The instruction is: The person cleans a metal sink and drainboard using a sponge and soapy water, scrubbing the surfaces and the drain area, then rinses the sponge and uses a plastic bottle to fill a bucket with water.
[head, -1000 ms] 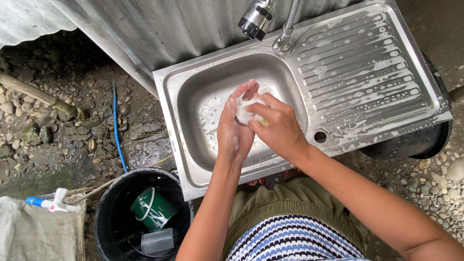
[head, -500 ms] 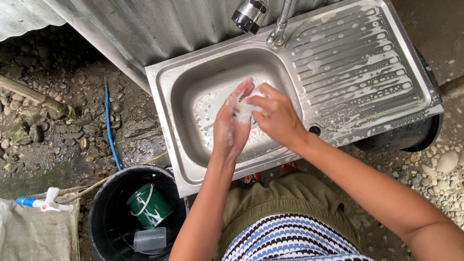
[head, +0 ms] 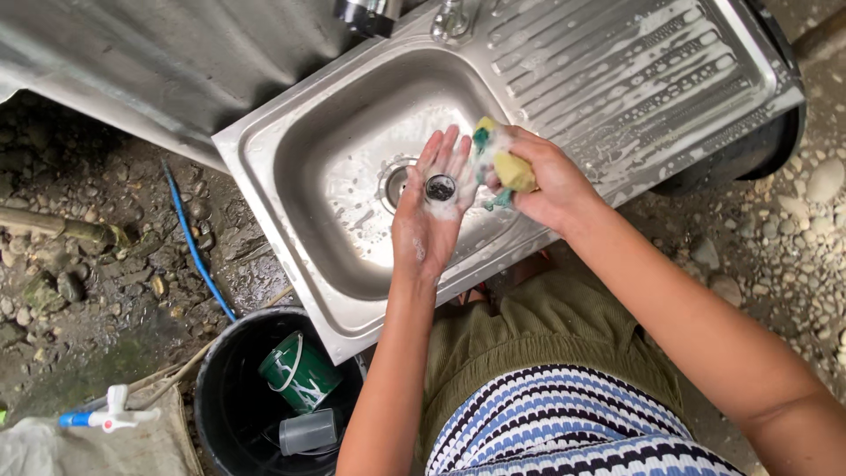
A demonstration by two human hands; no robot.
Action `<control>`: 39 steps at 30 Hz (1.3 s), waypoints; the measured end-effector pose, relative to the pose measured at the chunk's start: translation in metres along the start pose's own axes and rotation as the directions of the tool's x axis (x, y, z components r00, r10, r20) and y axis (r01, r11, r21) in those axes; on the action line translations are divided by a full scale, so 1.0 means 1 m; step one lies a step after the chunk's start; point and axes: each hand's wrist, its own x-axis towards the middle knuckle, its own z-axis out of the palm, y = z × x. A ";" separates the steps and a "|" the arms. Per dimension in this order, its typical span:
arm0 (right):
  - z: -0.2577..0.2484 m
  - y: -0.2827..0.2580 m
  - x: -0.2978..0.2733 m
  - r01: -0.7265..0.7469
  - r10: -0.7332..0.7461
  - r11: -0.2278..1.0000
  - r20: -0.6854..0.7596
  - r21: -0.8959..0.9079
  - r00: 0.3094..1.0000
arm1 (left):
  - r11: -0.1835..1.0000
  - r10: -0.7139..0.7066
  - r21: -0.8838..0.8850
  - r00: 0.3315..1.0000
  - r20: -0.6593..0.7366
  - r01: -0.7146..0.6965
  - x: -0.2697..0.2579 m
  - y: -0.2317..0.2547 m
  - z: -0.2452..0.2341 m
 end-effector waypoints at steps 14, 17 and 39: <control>-0.125 -0.014 -0.090 0.084 -0.617 0.039 0.042 -0.996 0.786 | 0.855 -0.224 0.290 0.810 -0.542 0.431 0.008 -0.054 -0.064; -0.112 0.001 -0.068 0.137 -0.676 -0.079 0.154 -0.987 0.720 | 0.849 -0.244 0.317 0.846 -0.474 0.423 0.008 -0.067 -0.051; -0.129 0.012 -0.078 0.119 -0.626 -0.101 0.156 -0.988 0.764 | -0.231 -0.202 0.926 0.945 0.256 -0.300 0.047 -0.093 0.024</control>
